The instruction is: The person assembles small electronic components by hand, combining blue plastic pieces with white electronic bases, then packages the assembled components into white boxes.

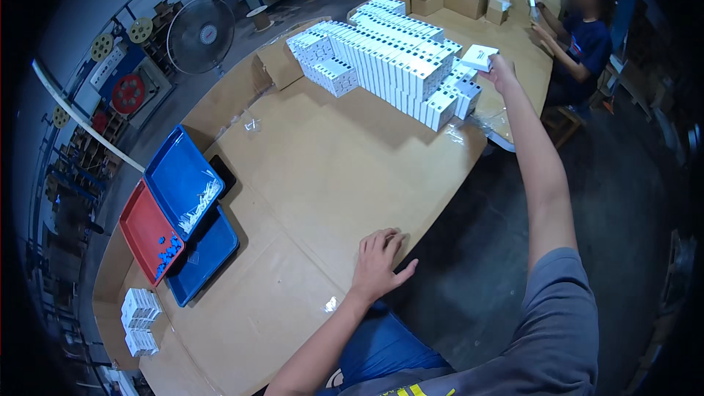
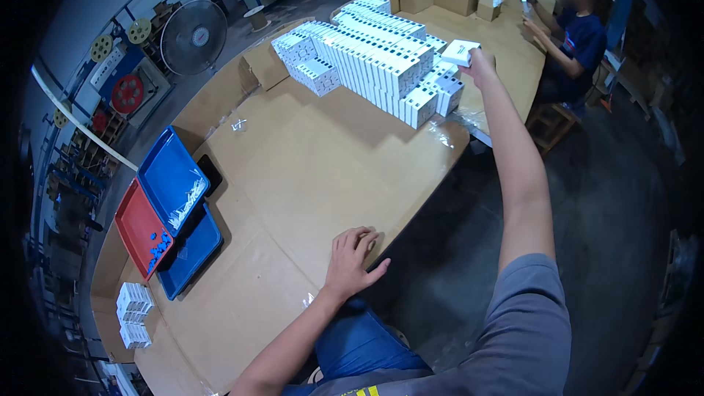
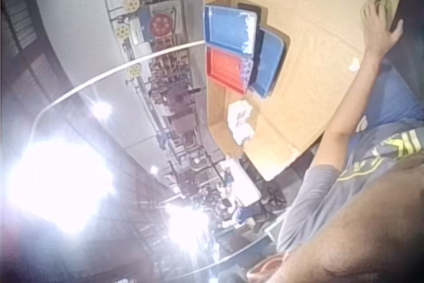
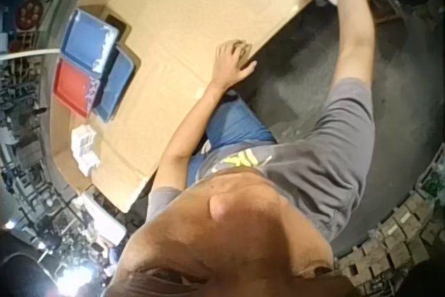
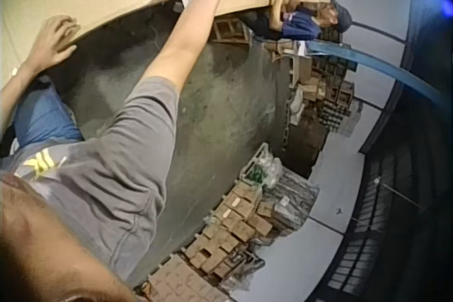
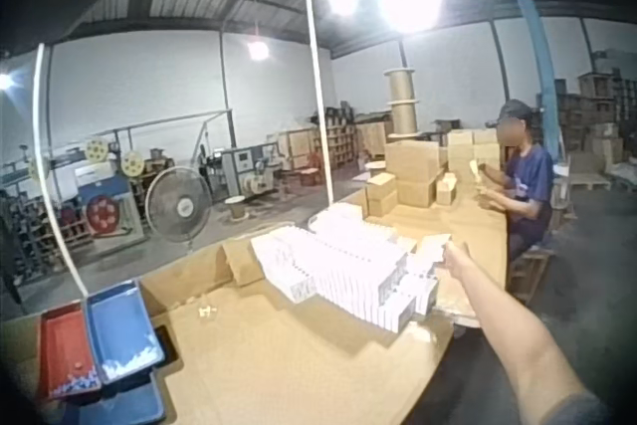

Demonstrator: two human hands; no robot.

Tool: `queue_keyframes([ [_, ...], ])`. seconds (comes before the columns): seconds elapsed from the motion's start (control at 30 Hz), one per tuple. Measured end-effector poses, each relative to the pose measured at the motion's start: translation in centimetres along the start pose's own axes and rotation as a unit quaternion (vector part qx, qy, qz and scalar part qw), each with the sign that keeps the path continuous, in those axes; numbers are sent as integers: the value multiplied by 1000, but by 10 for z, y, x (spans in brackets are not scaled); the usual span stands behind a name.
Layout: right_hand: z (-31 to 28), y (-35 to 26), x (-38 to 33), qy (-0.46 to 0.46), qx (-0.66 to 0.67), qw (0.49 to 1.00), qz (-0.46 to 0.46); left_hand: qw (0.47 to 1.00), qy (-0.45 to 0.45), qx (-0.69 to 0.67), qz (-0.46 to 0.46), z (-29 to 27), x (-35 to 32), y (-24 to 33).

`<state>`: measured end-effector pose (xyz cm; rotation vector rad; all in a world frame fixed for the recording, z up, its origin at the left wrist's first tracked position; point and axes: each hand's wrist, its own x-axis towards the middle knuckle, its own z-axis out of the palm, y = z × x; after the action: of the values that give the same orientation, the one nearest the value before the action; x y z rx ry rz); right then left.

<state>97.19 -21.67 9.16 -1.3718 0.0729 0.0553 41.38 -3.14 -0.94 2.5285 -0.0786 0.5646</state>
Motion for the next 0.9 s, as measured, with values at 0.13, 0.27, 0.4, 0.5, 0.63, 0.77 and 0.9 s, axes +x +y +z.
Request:
queue_keyframes([
  [0.13, 51, -6, 32, 3, -127, 992, -18, 1000, -20, -2, -24, -7, 3, -4],
  [0.27, 67, -19, 73, 59, -313, 946, -69, 999, -28, -17, -27, 0, 8, -3],
  [0.4, 107, -22, 83, 25, -428, 903, 3, 998, -36, -12, -48, -2, 7, -8],
  [0.5, 145, -1, 72, 2, -423, 906, -3, 997, -38, -3, -67, -8, 4, -14],
  [0.63, 116, -7, 108, -10, -426, 903, -57, 997, -55, -29, -52, 0, 10, -7],
  [0.77, 139, 5, 80, -74, -444, 893, -16, 997, -44, -21, -68, -8, 4, -14],
  [0.9, 136, 13, 67, -65, -472, 879, 14, 997, -41, -16, -70, -6, 2, -13],
])
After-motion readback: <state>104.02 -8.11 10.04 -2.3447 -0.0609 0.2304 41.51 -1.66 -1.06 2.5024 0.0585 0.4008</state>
